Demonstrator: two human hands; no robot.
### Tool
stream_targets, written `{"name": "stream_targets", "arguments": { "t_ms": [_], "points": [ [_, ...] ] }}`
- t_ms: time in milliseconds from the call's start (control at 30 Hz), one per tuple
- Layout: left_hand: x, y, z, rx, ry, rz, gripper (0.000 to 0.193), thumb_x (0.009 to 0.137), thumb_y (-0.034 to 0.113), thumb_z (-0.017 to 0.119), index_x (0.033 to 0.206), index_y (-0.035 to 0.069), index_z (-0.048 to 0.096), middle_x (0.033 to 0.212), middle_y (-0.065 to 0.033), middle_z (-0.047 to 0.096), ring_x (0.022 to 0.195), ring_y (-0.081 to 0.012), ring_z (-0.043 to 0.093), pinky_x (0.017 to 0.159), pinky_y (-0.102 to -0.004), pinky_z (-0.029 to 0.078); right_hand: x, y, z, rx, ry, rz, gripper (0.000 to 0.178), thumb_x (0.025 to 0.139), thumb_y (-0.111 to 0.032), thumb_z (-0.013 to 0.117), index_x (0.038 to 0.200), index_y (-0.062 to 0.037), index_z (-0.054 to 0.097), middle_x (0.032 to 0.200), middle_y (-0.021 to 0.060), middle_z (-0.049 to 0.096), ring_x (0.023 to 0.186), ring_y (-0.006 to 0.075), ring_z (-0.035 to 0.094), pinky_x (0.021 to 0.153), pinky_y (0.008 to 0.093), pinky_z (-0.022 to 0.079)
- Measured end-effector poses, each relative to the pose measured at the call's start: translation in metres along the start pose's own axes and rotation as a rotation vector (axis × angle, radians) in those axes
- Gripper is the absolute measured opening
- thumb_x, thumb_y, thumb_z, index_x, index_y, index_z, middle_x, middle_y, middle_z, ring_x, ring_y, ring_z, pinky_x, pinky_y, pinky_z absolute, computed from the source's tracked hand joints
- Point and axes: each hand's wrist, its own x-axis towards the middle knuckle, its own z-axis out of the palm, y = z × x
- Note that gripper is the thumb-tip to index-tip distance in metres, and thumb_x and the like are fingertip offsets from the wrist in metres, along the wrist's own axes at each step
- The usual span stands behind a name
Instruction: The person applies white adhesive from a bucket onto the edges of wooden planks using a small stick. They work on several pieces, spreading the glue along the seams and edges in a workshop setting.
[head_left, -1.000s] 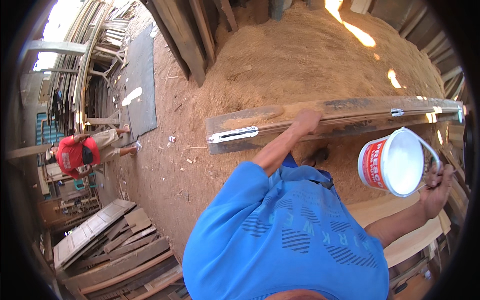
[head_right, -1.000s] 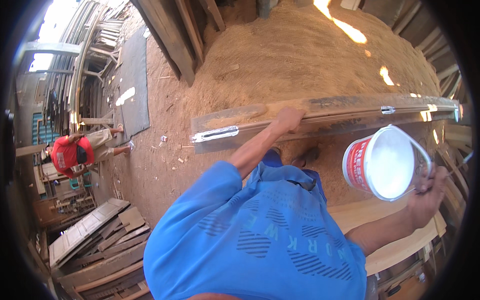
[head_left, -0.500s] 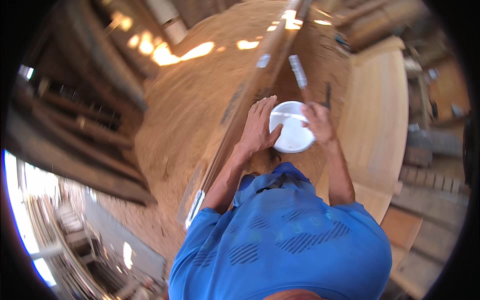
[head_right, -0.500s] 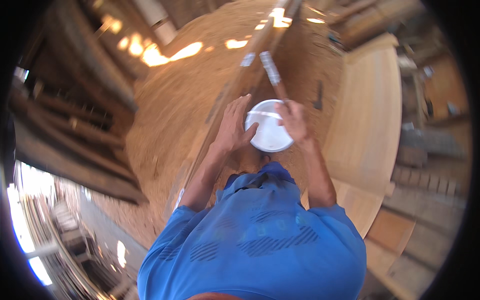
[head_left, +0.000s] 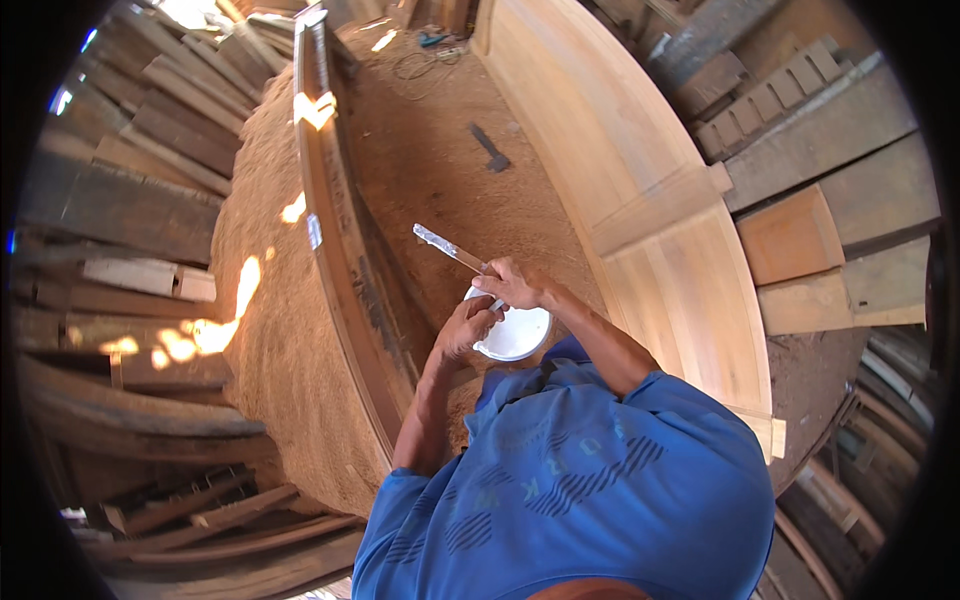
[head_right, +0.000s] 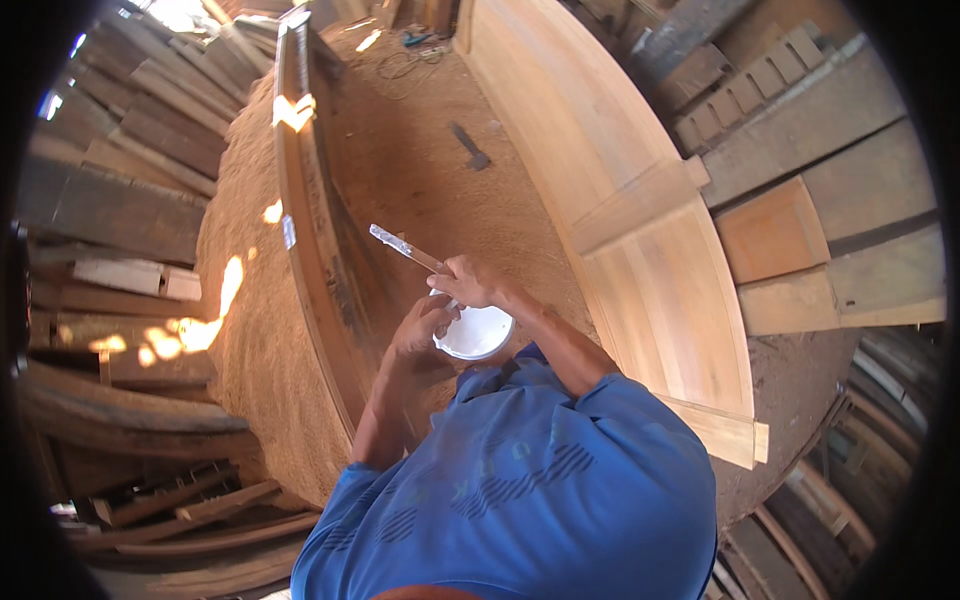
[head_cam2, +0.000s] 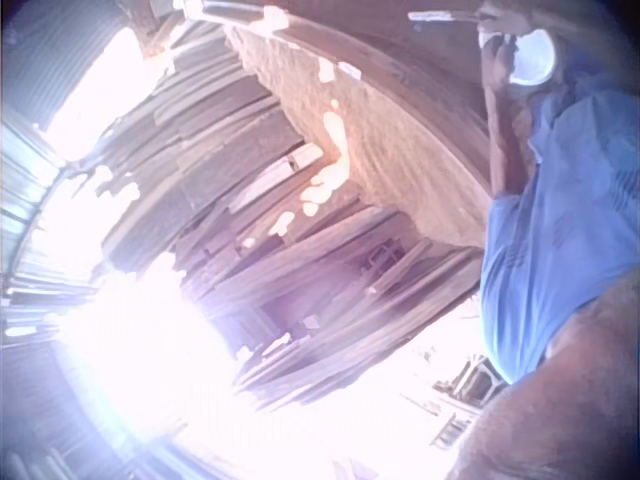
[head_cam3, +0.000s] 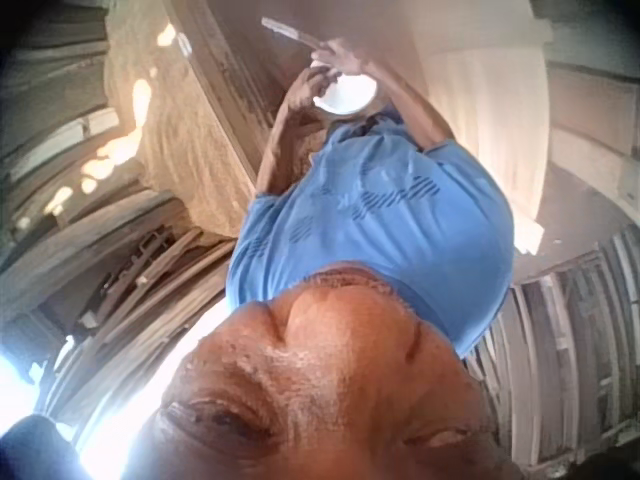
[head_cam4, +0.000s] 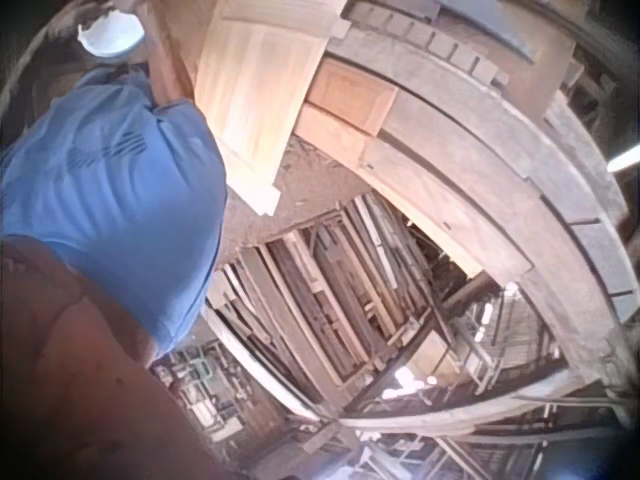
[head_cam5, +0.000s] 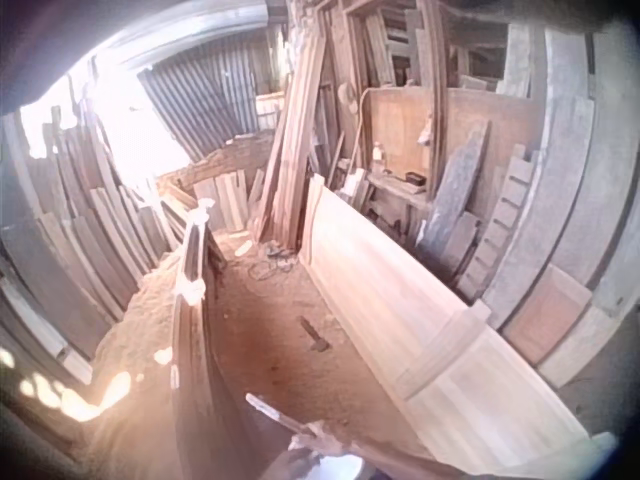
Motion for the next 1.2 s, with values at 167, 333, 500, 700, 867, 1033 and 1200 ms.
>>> {"name": "stream_targets", "arguments": {
  "t_ms": [167, 333, 500, 700, 867, 1033, 1200],
  "points": [
    [0.043, -0.012, 0.049, -0.165, 0.018, -0.048, 0.043, 0.101, 0.041, 0.051, 0.092, 0.003, 0.067, 0.066, 0.0035, 0.048, 0.061, -0.0075, 0.044, 0.056, -0.0263, 0.034, -0.028, 0.045, -0.071, -0.046, 0.375, -0.085, 0.037, 0.104, -0.035, 0.053, 0.105, -0.0001, 0.064, 0.089, 0.0133, 0.073, 0.081, 0.0197, 0.071, 0.071, 0.0361, 0.056],
    [0.086, -0.013, 0.084, -0.284, 0.091, -0.089, 0.067, 0.105, 0.062, 0.034, 0.099, 0.003, 0.066, 0.062, 0.0044, 0.043, 0.052, -0.0082, 0.038, 0.052, -0.0261, 0.032, -0.119, 0.065, -0.173, -0.315, 0.687, 0.004, 0.035, 0.101, -0.036, 0.058, 0.103, -0.0014, 0.053, 0.076, 0.0196, 0.066, 0.070, 0.0360, 0.067, 0.066, 0.0461, 0.052],
    [0.109, 0.008, 0.106, -0.451, 0.082, -0.237, 0.077, 0.100, 0.072, 0.029, 0.116, 0.001, 0.056, 0.060, 0.0062, 0.034, 0.049, -0.0076, 0.031, 0.048, -0.0257, 0.029, -0.201, 0.092, -0.162, -0.439, 0.559, 0.393, 0.034, 0.104, -0.035, 0.047, 0.119, -0.0046, 0.046, 0.090, 0.0287, 0.068, 0.088, 0.0486, 0.066, 0.078, 0.0585, 0.049],
    [0.120, -0.008, 0.108, -0.497, 0.020, -0.216, 0.064, 0.097, 0.069, 0.044, 0.100, 0.007, 0.056, 0.060, 0.0066, 0.035, 0.050, -0.0079, 0.033, 0.047, -0.0265, 0.028, -0.231, 0.130, -0.077, -0.259, 0.711, 0.367, 0.019, 0.094, -0.025, 0.058, 0.107, -0.0124, 0.063, 0.091, 0.0186, 0.071, 0.089, 0.0415, 0.068, 0.077, 0.0543, 0.052],
    [0.117, -0.003, 0.139, -0.351, -0.143, -0.210, 0.059, 0.098, 0.070, 0.042, 0.093, 0.012, 0.055, 0.060, 0.0062, 0.037, 0.049, -0.0086, 0.035, 0.047, -0.0265, 0.029, -0.278, 0.144, -0.010, -0.249, 0.892, 0.401, 0.016, 0.092, -0.022, 0.058, 0.102, -0.0129, 0.067, 0.094, 0.0158, 0.072, 0.093, 0.0376, 0.069, 0.079, 0.0507, 0.053],
    [0.095, -0.013, 0.173, -0.172, -0.297, -0.263, 0.063, 0.099, 0.071, 0.037, 0.095, 0.011, 0.055, 0.059, 0.0057, 0.039, 0.047, -0.0094, 0.038, 0.045, -0.0267, 0.033, -0.329, 0.141, 0.041, -0.127, 0.978, 0.640, 0.015, 0.092, -0.019, 0.056, 0.100, -0.0135, 0.068, 0.096, 0.0144, 0.072, 0.094, 0.0368, 0.069, 0.081, 0.0499, 0.053],
    [0.080, -0.044, 0.221, -0.098, -0.430, -0.371, 0.062, 0.102, 0.067, 0.035, 0.092, 0.009, 0.054, 0.055, 0.0025, 0.039, 0.044, -0.0105, 0.037, 0.043, -0.0266, 0.036, -0.390, 0.158, 0.088, -0.095, 1.071, 0.768, 0.018, 0.092, -0.019, 0.056, 0.102, -0.0141, 0.069, 0.097, 0.0142, 0.072, 0.098, 0.0357, 0.068, 0.085, 0.0498, 0.052]
  ]
}}
